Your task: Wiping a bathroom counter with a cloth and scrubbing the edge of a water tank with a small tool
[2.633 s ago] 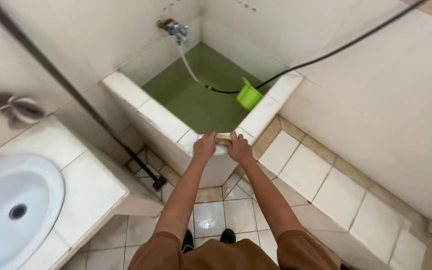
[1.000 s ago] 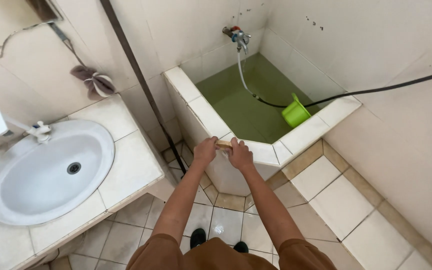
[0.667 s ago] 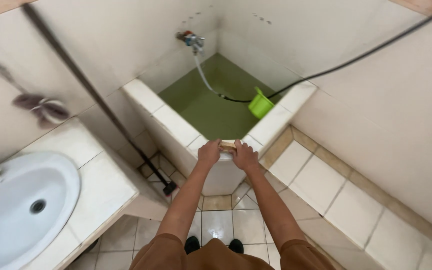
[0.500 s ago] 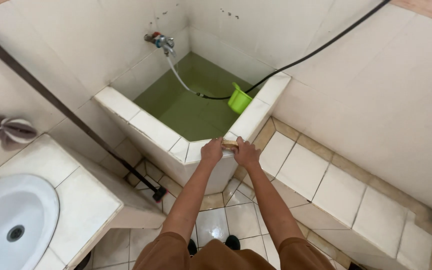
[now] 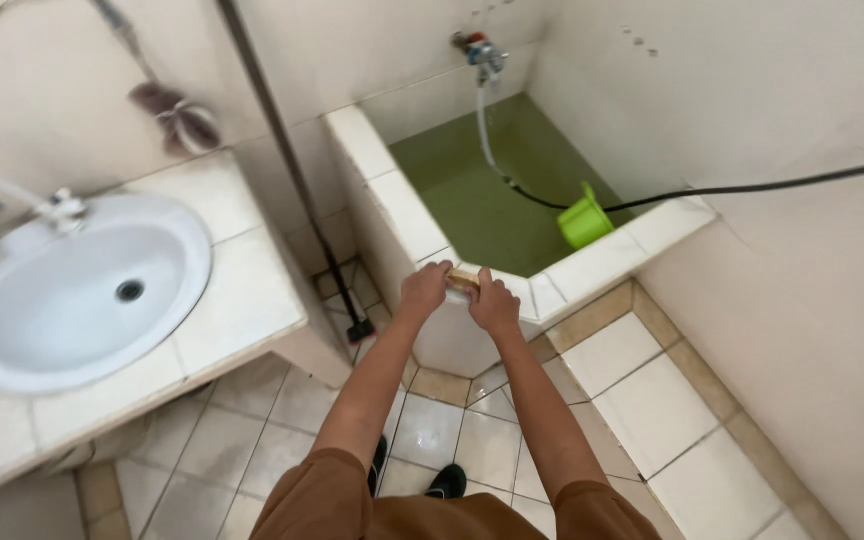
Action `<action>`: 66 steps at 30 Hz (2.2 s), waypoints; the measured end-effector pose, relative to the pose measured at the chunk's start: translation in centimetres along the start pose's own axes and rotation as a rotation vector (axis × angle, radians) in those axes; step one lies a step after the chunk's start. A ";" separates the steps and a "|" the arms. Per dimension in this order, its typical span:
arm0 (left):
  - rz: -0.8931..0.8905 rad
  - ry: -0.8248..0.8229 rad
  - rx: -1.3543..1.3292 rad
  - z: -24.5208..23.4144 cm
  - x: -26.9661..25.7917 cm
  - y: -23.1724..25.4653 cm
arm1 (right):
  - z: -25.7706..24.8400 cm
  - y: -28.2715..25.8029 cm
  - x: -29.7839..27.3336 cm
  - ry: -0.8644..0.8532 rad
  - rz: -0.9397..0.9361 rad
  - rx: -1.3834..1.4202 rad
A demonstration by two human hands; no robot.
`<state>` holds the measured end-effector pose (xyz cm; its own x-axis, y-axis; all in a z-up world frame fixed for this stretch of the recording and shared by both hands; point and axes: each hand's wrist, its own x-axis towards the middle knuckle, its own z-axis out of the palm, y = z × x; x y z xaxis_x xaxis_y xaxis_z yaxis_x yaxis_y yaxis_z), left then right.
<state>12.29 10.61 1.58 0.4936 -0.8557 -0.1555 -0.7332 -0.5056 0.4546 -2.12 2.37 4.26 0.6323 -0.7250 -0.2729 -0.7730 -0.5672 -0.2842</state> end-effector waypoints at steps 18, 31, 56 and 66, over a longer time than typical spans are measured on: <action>0.150 0.014 -0.072 -6.8 8.8 -10.4 | 4.4 -9.9 10.2 -0.026 0.123 0.003; 0.204 -0.148 -0.071 -12.6 18.3 -17.3 | 2.5 -19.2 16.2 -0.020 0.272 0.020; 0.208 -0.118 0.027 -10.3 21.8 -20.9 | 1.8 -19.9 19.8 -0.019 0.140 0.113; 0.347 -0.299 0.003 -10.4 16.5 -10.0 | 1.6 -11.6 11.5 -0.010 0.285 0.112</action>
<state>32.64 2.68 3.59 0.0626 -0.9685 -0.2412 -0.8330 -0.1838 0.5219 14.20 1.24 2.98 0.3918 -0.8444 -0.3652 -0.9091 -0.2944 -0.2947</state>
